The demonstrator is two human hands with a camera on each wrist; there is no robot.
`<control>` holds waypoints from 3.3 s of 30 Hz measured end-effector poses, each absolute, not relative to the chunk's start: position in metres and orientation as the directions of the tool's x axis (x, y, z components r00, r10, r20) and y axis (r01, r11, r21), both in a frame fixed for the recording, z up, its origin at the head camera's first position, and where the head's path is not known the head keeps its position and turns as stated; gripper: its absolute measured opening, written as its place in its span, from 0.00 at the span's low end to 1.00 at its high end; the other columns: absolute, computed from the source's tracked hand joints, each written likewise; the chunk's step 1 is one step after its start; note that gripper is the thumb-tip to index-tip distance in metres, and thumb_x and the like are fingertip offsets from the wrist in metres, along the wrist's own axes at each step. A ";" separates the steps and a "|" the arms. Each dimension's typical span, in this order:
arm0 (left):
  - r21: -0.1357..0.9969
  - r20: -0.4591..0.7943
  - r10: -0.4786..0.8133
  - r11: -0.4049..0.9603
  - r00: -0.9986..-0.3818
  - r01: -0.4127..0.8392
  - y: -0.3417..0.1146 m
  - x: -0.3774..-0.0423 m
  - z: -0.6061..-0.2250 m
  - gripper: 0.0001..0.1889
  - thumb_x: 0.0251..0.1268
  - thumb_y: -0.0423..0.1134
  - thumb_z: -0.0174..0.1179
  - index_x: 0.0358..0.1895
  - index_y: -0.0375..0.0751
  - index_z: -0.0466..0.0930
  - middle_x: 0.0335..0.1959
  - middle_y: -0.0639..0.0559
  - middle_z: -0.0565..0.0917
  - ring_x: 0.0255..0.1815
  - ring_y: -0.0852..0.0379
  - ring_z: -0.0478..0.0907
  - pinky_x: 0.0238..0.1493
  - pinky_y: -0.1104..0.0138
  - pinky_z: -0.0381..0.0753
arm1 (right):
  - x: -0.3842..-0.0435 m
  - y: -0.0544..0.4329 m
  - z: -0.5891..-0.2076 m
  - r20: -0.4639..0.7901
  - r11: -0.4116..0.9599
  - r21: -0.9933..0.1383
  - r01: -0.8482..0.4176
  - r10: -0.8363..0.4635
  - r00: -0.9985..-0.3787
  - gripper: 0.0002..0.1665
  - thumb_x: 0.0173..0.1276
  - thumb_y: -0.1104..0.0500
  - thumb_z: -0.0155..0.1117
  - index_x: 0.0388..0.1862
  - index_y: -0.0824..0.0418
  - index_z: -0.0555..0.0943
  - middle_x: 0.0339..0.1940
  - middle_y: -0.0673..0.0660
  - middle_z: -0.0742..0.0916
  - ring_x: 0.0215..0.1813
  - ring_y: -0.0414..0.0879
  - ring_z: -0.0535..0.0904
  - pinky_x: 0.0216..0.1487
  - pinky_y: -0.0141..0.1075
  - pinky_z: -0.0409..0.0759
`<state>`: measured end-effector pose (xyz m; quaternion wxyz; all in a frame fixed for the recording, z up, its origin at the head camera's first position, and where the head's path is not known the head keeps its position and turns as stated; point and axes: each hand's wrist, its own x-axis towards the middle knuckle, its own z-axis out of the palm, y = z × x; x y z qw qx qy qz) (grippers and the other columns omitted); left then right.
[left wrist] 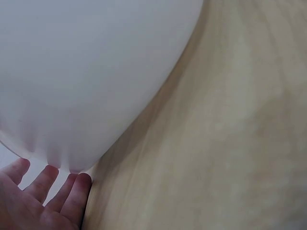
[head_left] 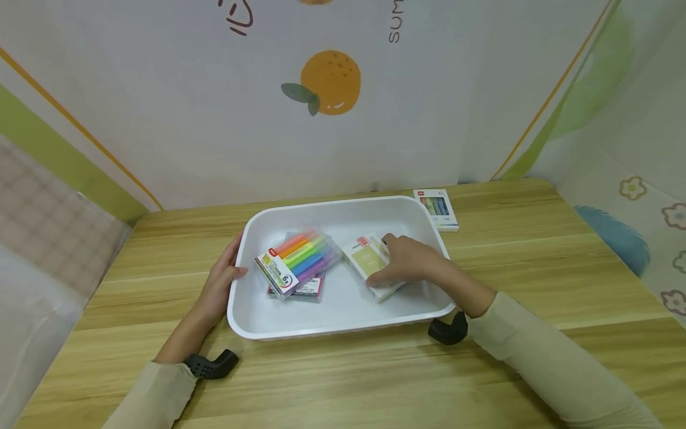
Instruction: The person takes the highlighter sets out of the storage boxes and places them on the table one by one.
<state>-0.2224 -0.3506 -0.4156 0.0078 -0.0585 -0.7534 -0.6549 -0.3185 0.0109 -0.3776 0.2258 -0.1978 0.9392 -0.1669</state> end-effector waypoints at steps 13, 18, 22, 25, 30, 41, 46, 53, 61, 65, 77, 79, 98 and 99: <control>0.985 0.084 0.086 0.144 -0.993 0.096 -0.352 -0.222 -0.416 0.40 0.67 0.29 0.37 0.84 0.47 0.41 0.85 0.43 0.45 0.77 0.59 0.58 0.59 0.79 0.76 | -0.315 0.009 -0.379 -0.322 0.887 -0.349 -0.303 -0.417 -0.850 0.58 0.45 0.34 0.71 0.71 0.66 0.70 0.54 0.61 0.82 0.45 0.50 0.76 0.44 0.42 0.77; 0.985 0.082 0.085 0.148 -0.993 0.094 -0.351 -0.221 -0.416 0.40 0.68 0.29 0.38 0.84 0.47 0.41 0.85 0.43 0.45 0.74 0.65 0.60 0.58 0.79 0.76 | -0.315 0.010 -0.379 -0.291 0.889 -0.323 -0.325 -0.420 -0.859 0.58 0.45 0.35 0.72 0.71 0.65 0.71 0.54 0.61 0.81 0.45 0.50 0.76 0.43 0.42 0.78; 0.984 0.091 0.086 0.145 -0.992 0.103 -0.351 -0.221 -0.416 0.39 0.68 0.29 0.37 0.84 0.46 0.41 0.85 0.43 0.44 0.73 0.69 0.60 0.59 0.80 0.76 | -0.314 0.011 -0.379 -0.272 0.885 -0.321 -0.336 -0.426 -0.863 0.57 0.45 0.36 0.73 0.70 0.66 0.71 0.54 0.62 0.82 0.47 0.51 0.76 0.48 0.45 0.79; 0.983 0.093 0.086 0.147 -0.992 0.105 -0.351 -0.221 -0.416 0.39 0.68 0.29 0.37 0.84 0.46 0.41 0.85 0.42 0.44 0.72 0.70 0.61 0.59 0.80 0.76 | -0.313 0.011 -0.378 -0.264 0.884 -0.330 -0.332 -0.424 -0.866 0.56 0.45 0.37 0.74 0.68 0.67 0.72 0.54 0.62 0.83 0.47 0.51 0.77 0.50 0.46 0.80; 0.984 0.091 0.085 0.148 -0.992 0.103 -0.351 -0.221 -0.416 0.39 0.67 0.29 0.37 0.83 0.45 0.41 0.85 0.42 0.44 0.70 0.73 0.62 0.58 0.80 0.76 | -0.313 0.011 -0.377 -0.259 0.876 -0.350 -0.333 -0.432 -0.864 0.56 0.45 0.38 0.76 0.68 0.68 0.71 0.53 0.61 0.83 0.47 0.50 0.77 0.51 0.45 0.80; 0.985 0.092 0.079 0.138 -0.993 0.103 -0.351 -0.221 -0.415 0.40 0.67 0.28 0.37 0.83 0.43 0.40 0.85 0.40 0.43 0.70 0.74 0.61 0.59 0.80 0.76 | -0.309 0.012 -0.374 -0.252 0.851 -0.424 -0.310 -0.440 -0.862 0.54 0.46 0.43 0.79 0.65 0.68 0.67 0.48 0.59 0.82 0.45 0.50 0.77 0.49 0.42 0.78; 0.986 0.095 0.069 0.134 -0.993 0.104 -0.351 -0.219 -0.414 0.40 0.66 0.28 0.37 0.83 0.43 0.41 0.85 0.39 0.43 0.69 0.73 0.62 0.58 0.80 0.76 | -0.312 0.013 -0.376 -0.242 0.829 -0.460 -0.318 -0.461 -0.854 0.54 0.46 0.44 0.79 0.67 0.69 0.67 0.51 0.60 0.83 0.47 0.50 0.77 0.52 0.43 0.79; 0.984 0.095 0.087 0.144 -0.992 0.107 -0.350 -0.220 -0.414 0.39 0.68 0.29 0.37 0.83 0.44 0.41 0.84 0.39 0.43 0.68 0.74 0.64 0.57 0.79 0.78 | -0.313 0.018 -0.378 -0.240 0.804 -0.502 -0.318 -0.483 -0.842 0.57 0.48 0.44 0.80 0.71 0.68 0.66 0.62 0.63 0.81 0.55 0.51 0.77 0.63 0.48 0.77; 0.984 0.101 0.094 0.139 -0.990 0.114 -0.351 -0.221 -0.416 0.39 0.68 0.28 0.37 0.83 0.45 0.40 0.84 0.39 0.44 0.67 0.74 0.65 0.56 0.78 0.78 | -0.314 0.022 -0.376 -0.203 0.770 -0.519 -0.372 -0.533 -0.821 0.67 0.46 0.42 0.83 0.80 0.62 0.59 0.63 0.66 0.79 0.60 0.54 0.76 0.67 0.50 0.74; 0.983 0.104 0.097 0.140 -0.990 0.117 -0.351 -0.220 -0.416 0.39 0.69 0.29 0.37 0.83 0.45 0.41 0.85 0.40 0.44 0.68 0.74 0.64 0.57 0.79 0.78 | -0.314 0.023 -0.375 -0.198 0.758 -0.536 -0.373 -0.542 -0.817 0.69 0.45 0.43 0.84 0.81 0.60 0.57 0.63 0.67 0.79 0.60 0.56 0.75 0.67 0.52 0.74; 0.985 0.096 0.098 0.131 -0.991 0.109 -0.351 -0.220 -0.415 0.39 0.69 0.29 0.36 0.84 0.46 0.40 0.85 0.41 0.43 0.70 0.71 0.63 0.58 0.79 0.77 | -0.316 0.022 -0.372 -0.188 0.756 -0.557 -0.344 -0.519 -0.834 0.62 0.48 0.45 0.83 0.80 0.53 0.62 0.59 0.66 0.79 0.58 0.56 0.76 0.60 0.49 0.77; 0.986 0.093 0.097 0.132 -0.991 0.105 -0.351 -0.220 -0.415 0.39 0.69 0.29 0.37 0.84 0.46 0.40 0.85 0.42 0.43 0.73 0.68 0.61 0.59 0.79 0.77 | -0.315 0.022 -0.372 -0.189 0.755 -0.557 -0.345 -0.520 -0.833 0.61 0.49 0.45 0.83 0.79 0.53 0.63 0.57 0.65 0.79 0.57 0.55 0.76 0.58 0.48 0.77; 0.985 0.078 0.088 0.146 -0.993 0.090 -0.350 -0.220 -0.414 0.39 0.69 0.29 0.37 0.84 0.45 0.40 0.85 0.43 0.43 0.81 0.43 0.51 0.59 0.80 0.75 | -0.313 0.025 -0.368 -0.176 0.725 -0.587 -0.361 -0.549 -0.817 0.49 0.62 0.49 0.73 0.79 0.50 0.63 0.56 0.64 0.79 0.52 0.54 0.76 0.53 0.45 0.76; 0.985 0.077 0.089 0.144 -0.993 0.089 -0.350 -0.220 -0.414 0.39 0.69 0.29 0.37 0.84 0.45 0.40 0.85 0.43 0.43 0.81 0.43 0.51 0.60 0.80 0.75 | -0.313 0.025 -0.368 -0.174 0.721 -0.592 -0.360 -0.551 -0.817 0.48 0.62 0.49 0.73 0.79 0.49 0.63 0.56 0.64 0.79 0.52 0.53 0.76 0.52 0.44 0.75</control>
